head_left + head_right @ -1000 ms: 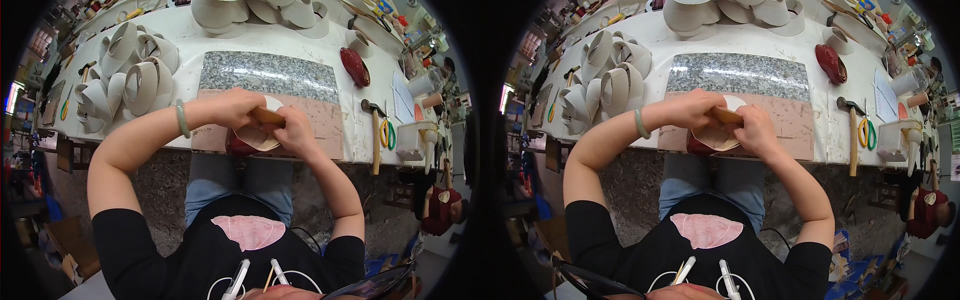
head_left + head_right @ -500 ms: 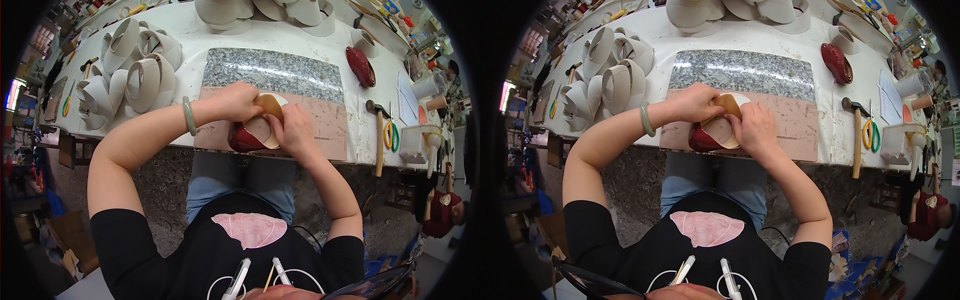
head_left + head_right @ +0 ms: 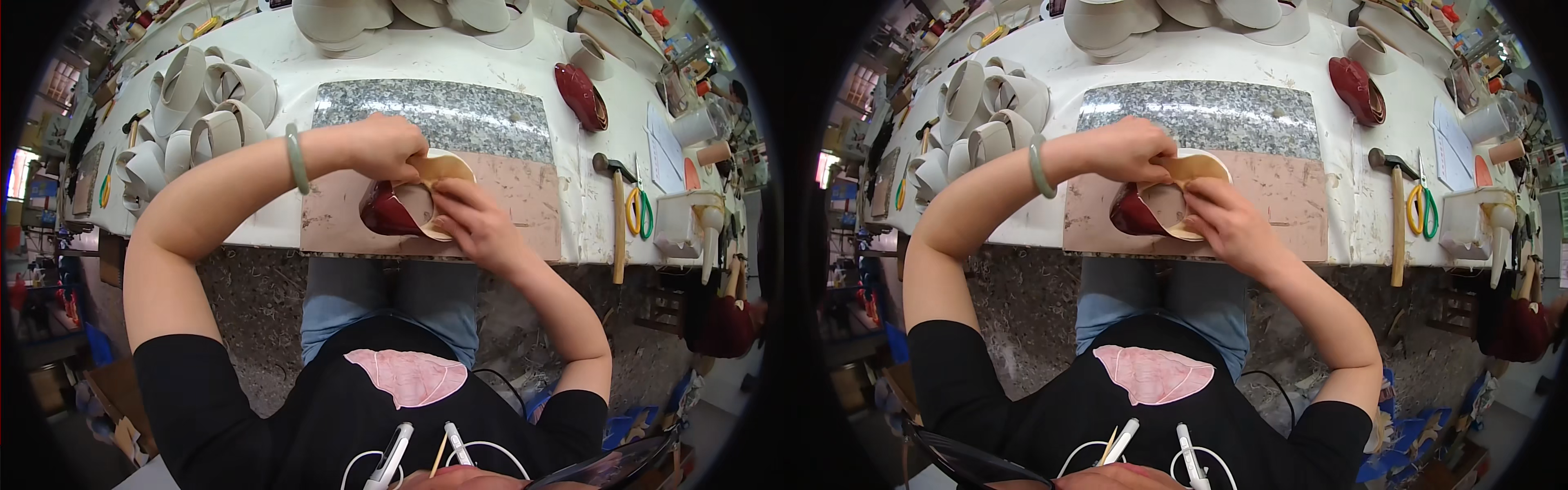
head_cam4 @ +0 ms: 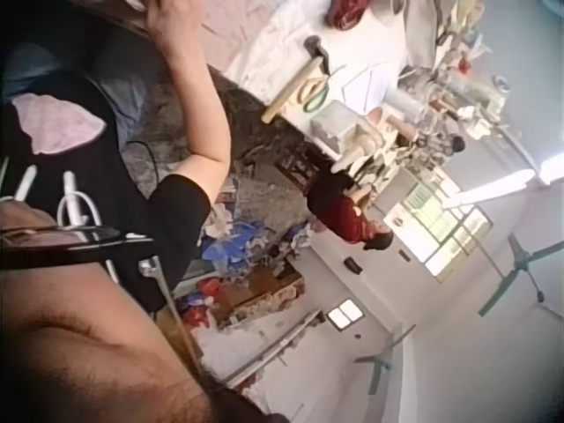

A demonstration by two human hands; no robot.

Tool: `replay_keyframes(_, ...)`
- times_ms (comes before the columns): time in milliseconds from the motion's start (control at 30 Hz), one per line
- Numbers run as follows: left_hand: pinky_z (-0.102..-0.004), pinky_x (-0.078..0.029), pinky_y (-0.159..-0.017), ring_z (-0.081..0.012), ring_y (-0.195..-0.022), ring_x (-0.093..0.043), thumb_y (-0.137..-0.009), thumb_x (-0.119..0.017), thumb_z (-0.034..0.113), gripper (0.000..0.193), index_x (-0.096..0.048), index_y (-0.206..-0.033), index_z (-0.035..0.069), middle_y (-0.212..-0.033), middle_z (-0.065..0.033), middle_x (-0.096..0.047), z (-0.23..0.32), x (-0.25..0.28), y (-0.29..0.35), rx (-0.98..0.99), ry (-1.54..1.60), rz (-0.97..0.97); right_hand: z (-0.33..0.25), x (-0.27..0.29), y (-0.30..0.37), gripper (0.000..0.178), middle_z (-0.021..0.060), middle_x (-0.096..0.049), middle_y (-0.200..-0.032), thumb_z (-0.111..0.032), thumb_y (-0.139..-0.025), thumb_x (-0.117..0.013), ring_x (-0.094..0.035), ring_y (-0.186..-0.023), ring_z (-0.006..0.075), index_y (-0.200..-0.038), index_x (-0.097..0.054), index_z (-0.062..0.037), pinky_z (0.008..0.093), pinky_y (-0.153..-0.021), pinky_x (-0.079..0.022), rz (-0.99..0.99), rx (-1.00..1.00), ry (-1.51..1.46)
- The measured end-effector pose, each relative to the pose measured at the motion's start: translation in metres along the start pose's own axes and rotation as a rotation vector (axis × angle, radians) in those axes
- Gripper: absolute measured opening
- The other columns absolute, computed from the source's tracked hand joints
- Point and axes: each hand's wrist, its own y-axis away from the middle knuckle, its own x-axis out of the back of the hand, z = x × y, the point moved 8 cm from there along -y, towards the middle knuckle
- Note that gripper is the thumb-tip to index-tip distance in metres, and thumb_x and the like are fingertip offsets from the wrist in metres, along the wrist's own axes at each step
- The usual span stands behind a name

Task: Apply adhesive to shoe uppers and components while mounted on lasts.

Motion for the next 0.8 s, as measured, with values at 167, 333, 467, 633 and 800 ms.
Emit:
replay_keyframes(167, -0.0425, -0.044, -0.077, -0.0320, -0.088, -0.064, -0.080, -0.064, 0.017, 0.013, -0.065, -0.090, 0.009, -0.088, -0.0105, -0.068, 0.002, -0.004, 0.018, -0.036, 0.118, 0.107, 0.023, 0.009, -0.043, 0.030, 0.0140, -0.047, -0.129, -0.008, -0.070, -0.071, -0.050, -0.111, 0.0340, -0.099, -0.064, -0.0044, 0.0389, -0.093, -0.044, 0.054, -0.154, 0.179)
replay_keyframes(333, -0.0424, -0.044, -0.079, -0.0314, -0.097, -0.056, -0.077, -0.069, 0.020, 0.018, -0.067, -0.090, 0.009, -0.083, -0.0094, -0.067, 0.008, 0.002, 0.038, -0.071, -0.058, 0.248, 0.048, -0.014, -0.056, 0.015, 0.0074, -0.057, -0.084, -0.005, -0.068, -0.067, -0.053, -0.092, 0.0302, -0.082, -0.062, -0.0071, 0.0395, -0.079, -0.045, -0.131, -0.115, -0.018)
replay_keyframes(467, -0.0415, -0.043, -0.076, -0.0307, -0.088, -0.050, -0.074, -0.072, 0.024, 0.023, -0.065, -0.080, 0.003, -0.072, -0.0114, -0.060, -0.013, 0.004, 0.035, 0.089, 0.031, 0.215, 0.052, -0.013, -0.056, 0.013, 0.0095, -0.059, -0.083, -0.016, -0.075, -0.070, -0.056, -0.087, 0.0309, -0.082, -0.063, -0.0082, 0.0412, -0.076, -0.046, -0.089, -0.246, -0.046)
replay_keyframes(633, -0.0405, -0.045, -0.074, -0.0337, -0.075, -0.055, -0.077, -0.071, 0.025, 0.027, -0.066, -0.072, -0.002, -0.067, -0.0183, -0.061, -0.031, 0.005, 0.032, 0.182, 0.143, 0.222, 0.055, -0.015, -0.064, 0.020, 0.0117, -0.062, -0.077, -0.024, -0.077, -0.074, -0.060, -0.077, 0.0318, -0.087, -0.068, -0.0071, 0.0412, -0.071, -0.048, -0.105, -0.268, 0.015)
replay_keyframes(800, -0.0427, -0.051, -0.080, -0.0361, -0.092, -0.063, -0.081, -0.068, 0.026, 0.025, -0.073, -0.089, 0.003, -0.086, -0.0220, -0.067, -0.035, 0.001, 0.031, 0.352, 0.213, 0.110, 0.059, -0.018, -0.069, 0.025, 0.0133, -0.063, -0.079, -0.031, -0.081, -0.069, -0.061, -0.079, 0.0335, -0.083, -0.066, -0.0069, 0.0437, -0.072, -0.049, -0.196, -0.347, 0.051)
